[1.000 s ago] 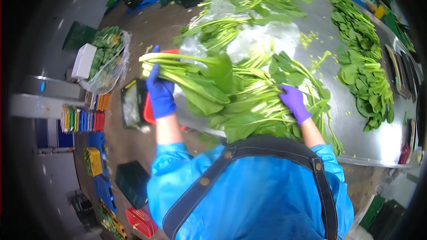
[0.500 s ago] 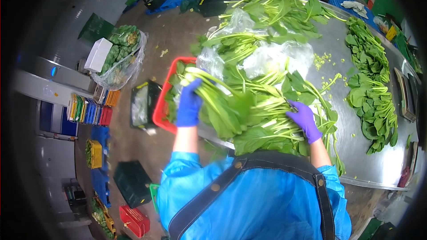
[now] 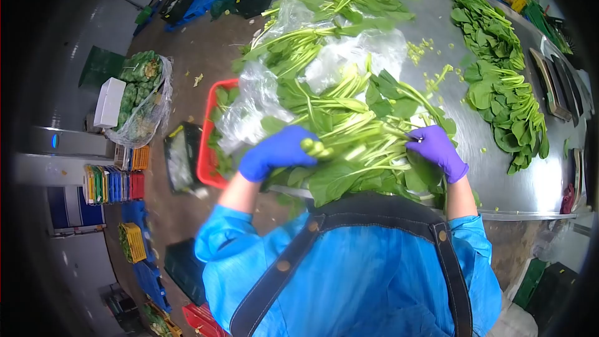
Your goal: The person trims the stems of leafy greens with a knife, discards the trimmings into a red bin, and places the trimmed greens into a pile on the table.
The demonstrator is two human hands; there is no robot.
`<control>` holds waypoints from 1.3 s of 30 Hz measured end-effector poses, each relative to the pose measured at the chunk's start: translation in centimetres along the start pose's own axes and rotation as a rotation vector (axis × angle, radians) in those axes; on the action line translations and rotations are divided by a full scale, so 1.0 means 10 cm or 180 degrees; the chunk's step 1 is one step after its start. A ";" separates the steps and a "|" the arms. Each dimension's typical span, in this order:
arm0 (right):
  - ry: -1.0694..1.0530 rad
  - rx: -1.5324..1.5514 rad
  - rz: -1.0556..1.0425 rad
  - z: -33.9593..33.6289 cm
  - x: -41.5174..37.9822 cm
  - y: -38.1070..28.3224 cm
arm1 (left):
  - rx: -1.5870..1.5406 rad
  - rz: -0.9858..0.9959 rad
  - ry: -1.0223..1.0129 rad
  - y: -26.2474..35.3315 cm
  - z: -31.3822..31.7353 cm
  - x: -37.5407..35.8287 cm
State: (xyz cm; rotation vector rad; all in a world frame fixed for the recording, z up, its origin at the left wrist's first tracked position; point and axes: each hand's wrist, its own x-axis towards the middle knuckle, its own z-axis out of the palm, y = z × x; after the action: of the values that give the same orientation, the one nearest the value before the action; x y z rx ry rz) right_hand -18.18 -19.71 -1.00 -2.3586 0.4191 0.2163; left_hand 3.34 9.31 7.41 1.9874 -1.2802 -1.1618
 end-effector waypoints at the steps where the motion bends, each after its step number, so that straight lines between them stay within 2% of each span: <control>1: 0.0009 0.0004 0.0010 0.10 0.04 0.11 | 0.0005 0.0007 -0.0011 -0.04 0.01 0.02; 3: 0.1224 -0.0306 -0.0170 0.32 0.09 0.25 | -0.0536 -0.0234 0.0212 -0.09 0.05 0.04; 6: 0.0978 0.0811 -0.0172 0.67 0.43 0.09 | -0.0628 -0.0066 0.0261 -0.04 0.26 0.19; 7: 0.0835 -0.0034 -0.0280 0.82 0.64 0.18 | -0.0629 -0.0061 0.0253 -0.02 0.32 0.23; 8: 0.0749 -0.0252 -0.0113 0.94 0.76 0.18 | -0.0603 -0.0113 0.0061 -0.01 0.37 0.26; 9: 0.0745 -0.0254 -0.0110 0.96 0.78 0.15 | -0.0575 -0.0166 -0.0128 0.00 0.42 0.28; 11: 0.0568 -0.0465 0.0129 0.94 0.86 0.11 | -0.0596 -0.0060 -0.0038 0.01 0.46 0.29; 13: 0.0554 -0.0583 -0.0009 0.96 0.87 0.15 | -0.0551 -0.0203 0.0039 -0.01 0.52 0.33; 15: 0.0321 0.0545 -0.0240 0.87 0.84 0.16 | -0.0538 -0.0069 0.0187 -0.19 0.63 0.48; 16: 0.0320 0.0521 -0.0254 0.73 0.78 0.03 | -0.0406 0.0245 0.0658 -0.21 0.70 0.57; 17: 0.0251 0.0895 -0.0089 0.56 0.64 -0.20 | -0.0273 0.0548 0.1126 -0.24 0.79 0.65; 19: 0.0155 0.1257 0.0088 0.46 0.46 -0.45 | -0.0091 0.0747 0.1069 -0.31 0.83 0.85; 21: 0.0808 0.1238 -0.0487 0.46 0.35 -0.55 | 0.0236 0.0663 0.0354 -0.30 0.81 0.98; 22: 0.1107 0.1500 -0.0691 0.50 0.31 -0.55 | 0.0084 0.0608 0.0411 -0.27 0.80 0.96; 23: 0.1132 0.1491 -0.0695 0.49 0.25 -0.56 | 0.0099 0.0630 0.0410 -0.24 0.78 0.93; 25: 0.1487 0.1491 -0.0169 0.44 0.15 -0.59 | -0.0446 0.0640 0.0669 -0.11 0.72 0.81; 26: 0.1801 0.1014 -0.0658 0.53 0.17 -0.46 | -0.0842 0.0689 0.0660 0.01 0.68 0.73; 29: 0.1747 0.0927 -0.0876 0.56 0.11 -0.56 | -0.0587 0.0944 0.0773 0.12 0.67 0.67; 39: 0.1681 0.0762 -0.0751 0.54 0.10 -0.69 | -0.1001 0.0733 0.0663 0.19 0.69 0.61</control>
State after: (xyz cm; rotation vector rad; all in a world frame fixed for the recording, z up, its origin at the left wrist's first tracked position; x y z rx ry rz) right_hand -15.02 -11.51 -0.86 -2.1799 0.3810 -0.5491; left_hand -2.32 3.21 2.97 1.6367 -1.1092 -0.9513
